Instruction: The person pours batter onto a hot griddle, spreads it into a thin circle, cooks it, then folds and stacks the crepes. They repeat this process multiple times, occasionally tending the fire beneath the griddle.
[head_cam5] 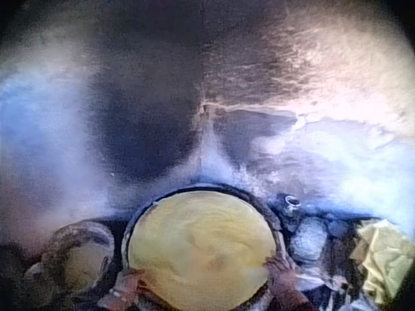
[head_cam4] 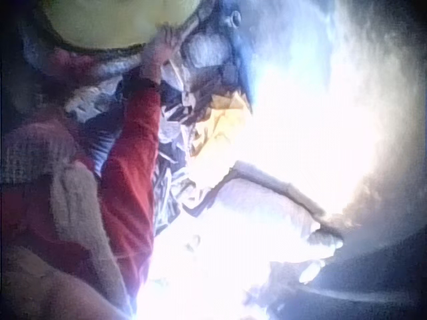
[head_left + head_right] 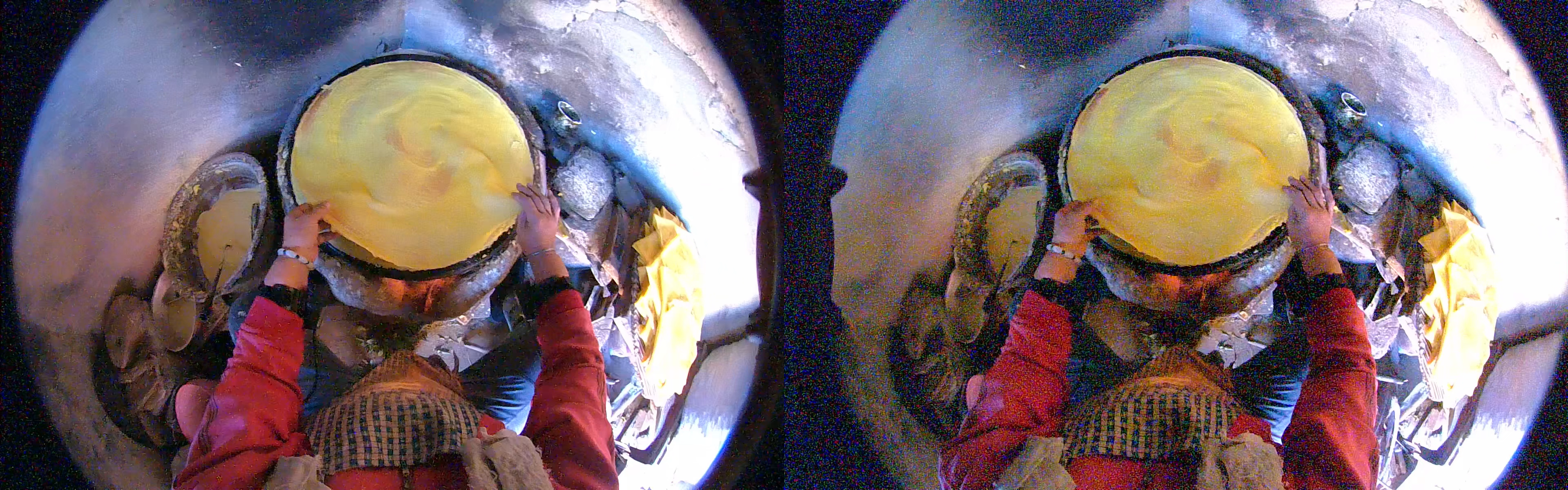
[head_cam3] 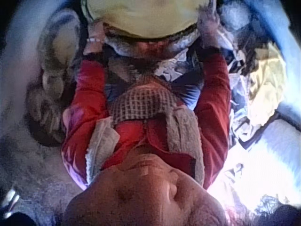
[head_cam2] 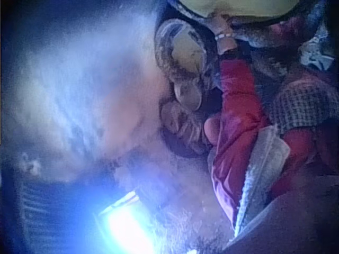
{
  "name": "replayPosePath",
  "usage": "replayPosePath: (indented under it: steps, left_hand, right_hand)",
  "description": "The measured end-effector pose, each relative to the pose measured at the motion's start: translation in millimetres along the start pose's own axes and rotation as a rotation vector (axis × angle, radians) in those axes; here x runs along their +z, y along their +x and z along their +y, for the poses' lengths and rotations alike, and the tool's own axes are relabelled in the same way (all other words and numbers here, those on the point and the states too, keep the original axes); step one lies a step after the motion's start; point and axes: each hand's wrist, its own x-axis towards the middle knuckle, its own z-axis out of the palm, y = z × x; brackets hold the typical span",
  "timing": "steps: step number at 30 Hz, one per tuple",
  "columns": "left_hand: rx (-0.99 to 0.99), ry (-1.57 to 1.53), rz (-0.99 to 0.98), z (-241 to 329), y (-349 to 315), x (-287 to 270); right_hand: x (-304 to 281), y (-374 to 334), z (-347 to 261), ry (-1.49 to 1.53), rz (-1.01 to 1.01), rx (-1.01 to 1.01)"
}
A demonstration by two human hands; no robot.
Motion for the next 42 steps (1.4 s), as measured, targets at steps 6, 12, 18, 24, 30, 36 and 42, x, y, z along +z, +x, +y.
replayPosePath:
  steps: [6, 12, 18, 24, 30, 36, 42]
  left_hand:
    - [-0.091, 0.124, -0.013, 0.4, -10.7, -13.3]
    - [-0.141, 0.336, -0.089, -24.8, -29.5, -52.0]
    - [-0.021, 0.262, 0.000, -31.8, -56.2, -106.6]
    - [-0.009, 0.175, 0.025, -42.7, -70.7, -126.6]
    - [0.010, 0.160, -0.028, -62.3, -72.3, -123.5]
    - [0.026, 0.214, -0.058, -73.0, -73.6, -110.1]
    - [0.058, 0.200, -0.043, -57.8, -53.3, -80.0]
  right_hand:
    - [-6.0, -26.8, -13.3, -0.139, -0.134, 0.009]
    - [-23.4, -69.3, -19.3, -0.151, -0.119, 0.336]
    - [-60.9, -100.8, -36.4, 0.056, -0.082, 0.273]
    - [-74.9, -130.9, -50.1, 0.133, -0.079, 0.329]
    - [-71.8, -147.6, -42.0, 0.197, -0.091, 0.431]
    - [-63.8, -150.2, -39.3, 0.146, -0.187, 0.468]
    - [-62.4, -149.6, -43.1, 0.173, -0.218, 0.473]
